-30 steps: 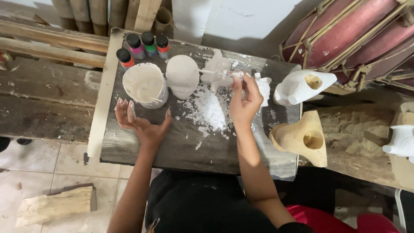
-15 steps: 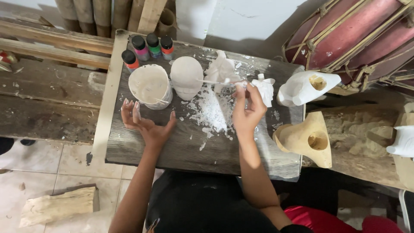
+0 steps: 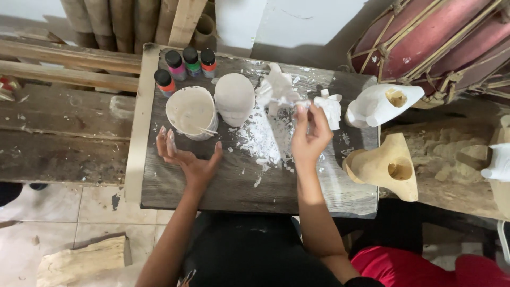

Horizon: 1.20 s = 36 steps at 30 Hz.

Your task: Applying and smoothing white paste onto small molded figurines using a wooden stick

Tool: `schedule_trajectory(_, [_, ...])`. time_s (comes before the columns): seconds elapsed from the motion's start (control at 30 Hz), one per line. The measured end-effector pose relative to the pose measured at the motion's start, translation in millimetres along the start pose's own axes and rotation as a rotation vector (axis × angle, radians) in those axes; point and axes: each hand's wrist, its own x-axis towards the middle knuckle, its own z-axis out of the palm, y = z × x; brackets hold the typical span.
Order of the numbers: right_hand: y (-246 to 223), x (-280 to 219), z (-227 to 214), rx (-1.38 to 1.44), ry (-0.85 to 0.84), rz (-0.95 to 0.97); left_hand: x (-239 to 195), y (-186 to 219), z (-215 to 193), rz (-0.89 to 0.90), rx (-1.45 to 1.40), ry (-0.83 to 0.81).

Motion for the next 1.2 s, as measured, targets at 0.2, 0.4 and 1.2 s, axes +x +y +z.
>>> schedule_trajectory(0.2, [-18.7, -30.1, -8.4, -0.037, 0.004, 0.019, -0.5, -5.0, 1.2, 0.02, -0.051, -0.022])
schedule_trajectory(0.4, [-8.9, -22.0, 8.7, -0.02, 0.053, -0.001, 6.1, 0.0, -0.2, 0.024, -0.227, -0.025])
schedule_trajectory(1.2, [-47.1, -51.9, 22.3, -0.162, 0.078, -0.127, 27.8, -33.9, -11.8, 0.221, -0.174, -0.008])
